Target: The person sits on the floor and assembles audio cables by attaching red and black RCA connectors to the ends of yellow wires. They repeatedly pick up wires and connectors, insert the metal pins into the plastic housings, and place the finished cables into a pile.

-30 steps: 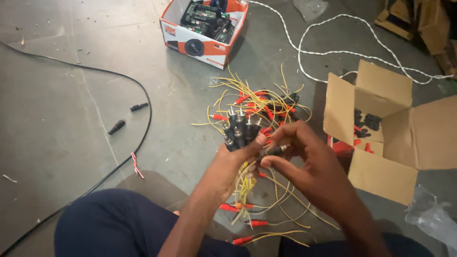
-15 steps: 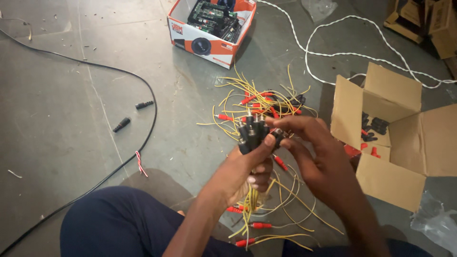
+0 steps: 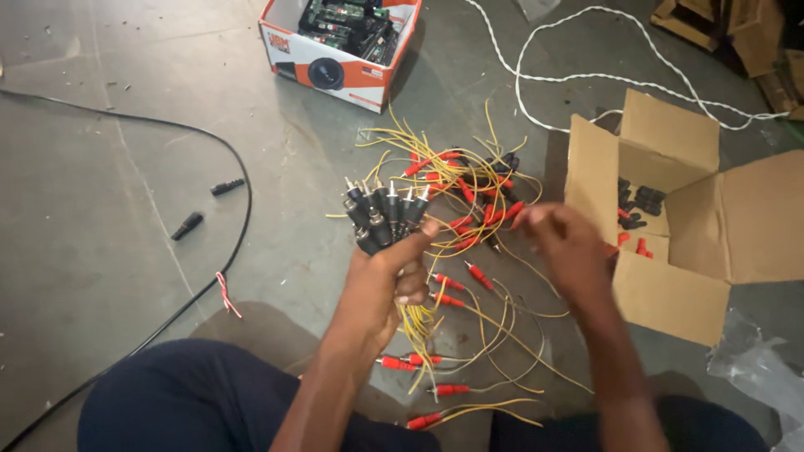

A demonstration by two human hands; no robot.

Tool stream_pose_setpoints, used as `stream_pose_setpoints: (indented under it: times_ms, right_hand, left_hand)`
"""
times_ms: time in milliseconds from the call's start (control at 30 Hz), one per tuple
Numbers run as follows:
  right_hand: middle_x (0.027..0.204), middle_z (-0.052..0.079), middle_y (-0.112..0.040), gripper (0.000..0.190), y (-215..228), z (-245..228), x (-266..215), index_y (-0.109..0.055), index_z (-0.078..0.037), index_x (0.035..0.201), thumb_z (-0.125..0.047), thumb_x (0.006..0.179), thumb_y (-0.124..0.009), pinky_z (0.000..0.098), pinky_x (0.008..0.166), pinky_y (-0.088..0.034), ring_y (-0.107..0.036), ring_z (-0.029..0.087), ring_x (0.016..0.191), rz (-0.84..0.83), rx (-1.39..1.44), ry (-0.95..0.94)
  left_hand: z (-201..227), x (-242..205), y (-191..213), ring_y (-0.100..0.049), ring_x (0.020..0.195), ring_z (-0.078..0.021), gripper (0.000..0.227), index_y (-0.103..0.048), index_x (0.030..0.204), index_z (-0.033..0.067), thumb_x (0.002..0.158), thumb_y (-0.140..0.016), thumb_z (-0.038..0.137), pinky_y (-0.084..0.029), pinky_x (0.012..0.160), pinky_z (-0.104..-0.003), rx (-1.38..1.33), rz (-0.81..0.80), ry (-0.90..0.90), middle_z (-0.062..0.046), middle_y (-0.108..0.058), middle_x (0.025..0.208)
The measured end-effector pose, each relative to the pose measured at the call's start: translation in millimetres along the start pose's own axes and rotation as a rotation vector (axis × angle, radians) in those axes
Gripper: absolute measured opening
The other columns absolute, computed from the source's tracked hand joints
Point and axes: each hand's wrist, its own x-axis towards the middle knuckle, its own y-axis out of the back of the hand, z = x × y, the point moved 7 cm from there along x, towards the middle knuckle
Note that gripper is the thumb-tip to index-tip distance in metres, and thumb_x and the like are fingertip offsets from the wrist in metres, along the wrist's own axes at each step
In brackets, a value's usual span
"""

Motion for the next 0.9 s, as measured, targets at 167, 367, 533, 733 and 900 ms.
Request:
stream_pose_setpoints:
  times_ms: [167, 367, 533, 733, 900]
  right_hand:
    - [0.095, 0.011, -0.076, 0.024, -36.2, 61.3, 3.6, -0.074, -0.006, 0.105, -0.025, 0.092, -0.069, 0.0352, 0.079, -0.055, -0.074, 0.021, 0.087, -0.031, -0.235, 0.082]
    - [0.103, 0.016, -0.068, 0.024, -49.2, 53.2, -3.8, -0.071, -0.005, 0.106, -0.022, 0.09, -0.073, 0.0422, 0.079, -0.054, -0.07, 0.034, 0.092, 0.105, -0.434, 0.17]
    - [0.096, 0.011, -0.07, 0.024, -7.2, 35.5, -21.5, -0.067, -0.004, 0.105, -0.024, 0.095, -0.074, 0.0364, 0.08, -0.053, -0.07, 0.022, 0.088, 0.237, -0.233, 0.098]
    - [0.097, 0.006, -0.06, 0.02, 88.2, -44.5, -81.7, -0.051, -0.002, 0.114, -0.009, 0.115, -0.07, 0.0263, 0.084, -0.057, -0.067, 0.012, 0.093, 0.47, 0.228, 0.396]
    - [0.099, 0.011, -0.069, 0.02, 93.8, -109.3, -100.7, -0.055, -0.004, 0.124, -0.013, 0.111, -0.068, 0.0259, 0.073, -0.05, -0.065, 0.013, 0.08, 0.349, 0.345, 0.365]
  left_hand:
    - [-10.1, -1.4, -2.3, -0.027, 0.043, -0.0051, 0.018, -0.057, 0.079, 0.014, 0.086, -0.073, 0.018, -0.023, 0.042, -0.028, -0.05, -0.012, 0.036, 0.009, -0.032, 0.055]
    - [-11.4, -0.4, -6.0, -0.027, 0.043, -0.0044, 0.024, -0.051, 0.077, 0.0146, 0.087, -0.072, 0.014, -0.022, 0.042, -0.027, -0.102, -0.098, 0.026, 0.009, -0.033, 0.056]
    - [-4.7, 2.1, 1.0, -0.027, 0.042, -0.0048, 0.018, -0.054, 0.079, 0.0125, 0.086, -0.069, 0.01, -0.025, 0.042, -0.027, -0.154, -0.088, -0.016, 0.008, -0.034, 0.055]
    - [-9.1, 3.0, 1.2, -0.029, 0.044, -0.0047, 0.011, -0.069, 0.092, 0.0063, 0.083, -0.065, 0.01, -0.023, 0.042, -0.026, -0.093, -0.099, -0.03, 0.008, -0.035, 0.056]
    - [-15.3, -1.3, -8.7, -0.029, 0.046, -0.0054, 0.014, -0.062, 0.093, 0.0065, 0.088, -0.074, 0.013, -0.023, 0.043, -0.028, -0.046, -0.118, 0.01, 0.007, -0.034, 0.057]
